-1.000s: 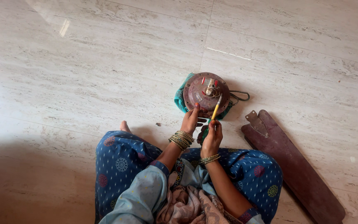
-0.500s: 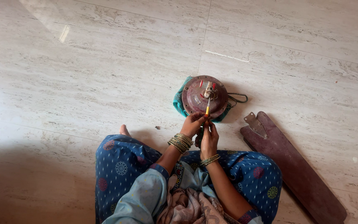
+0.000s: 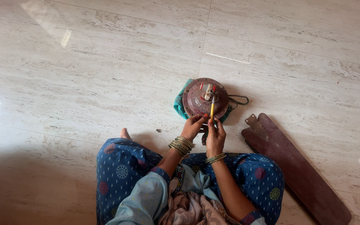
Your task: The person sits on the floor and uses a screwdriver to remove screws from the central hub of a ceiling fan. They detach the fan blades one by one and place them on the floor beside them.
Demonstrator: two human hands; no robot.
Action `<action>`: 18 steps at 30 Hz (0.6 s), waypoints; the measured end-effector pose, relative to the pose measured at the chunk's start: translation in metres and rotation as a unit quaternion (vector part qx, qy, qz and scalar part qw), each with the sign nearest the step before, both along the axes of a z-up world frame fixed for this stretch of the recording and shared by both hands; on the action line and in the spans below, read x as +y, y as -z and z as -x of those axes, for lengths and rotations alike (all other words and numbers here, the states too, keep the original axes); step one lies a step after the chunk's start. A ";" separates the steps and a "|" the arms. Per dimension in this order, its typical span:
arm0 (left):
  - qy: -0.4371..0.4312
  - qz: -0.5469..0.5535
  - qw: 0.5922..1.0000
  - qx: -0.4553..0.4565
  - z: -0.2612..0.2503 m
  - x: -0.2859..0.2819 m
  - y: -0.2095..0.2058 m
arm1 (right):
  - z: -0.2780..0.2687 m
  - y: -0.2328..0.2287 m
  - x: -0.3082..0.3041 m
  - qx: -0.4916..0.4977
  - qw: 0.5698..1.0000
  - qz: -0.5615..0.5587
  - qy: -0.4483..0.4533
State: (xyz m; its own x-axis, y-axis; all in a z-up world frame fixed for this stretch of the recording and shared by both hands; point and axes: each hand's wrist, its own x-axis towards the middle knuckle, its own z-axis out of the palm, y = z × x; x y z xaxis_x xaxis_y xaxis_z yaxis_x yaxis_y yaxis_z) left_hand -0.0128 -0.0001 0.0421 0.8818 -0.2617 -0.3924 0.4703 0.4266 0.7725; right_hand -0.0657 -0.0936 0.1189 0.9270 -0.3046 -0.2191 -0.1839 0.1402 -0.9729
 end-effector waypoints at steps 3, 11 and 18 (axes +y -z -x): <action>0.001 -0.038 0.999 -0.014 -0.002 -0.001 0.006 | -0.004 0.002 -0.004 -0.018 1.000 0.023 0.008; -0.008 -0.094 0.995 -0.032 -0.002 -0.002 0.019 | -0.024 0.029 -0.024 -0.094 0.977 0.192 -0.013; -0.148 -0.335 0.909 -0.198 -0.013 0.013 -0.023 | -0.025 0.026 -0.026 -0.152 0.967 0.205 0.011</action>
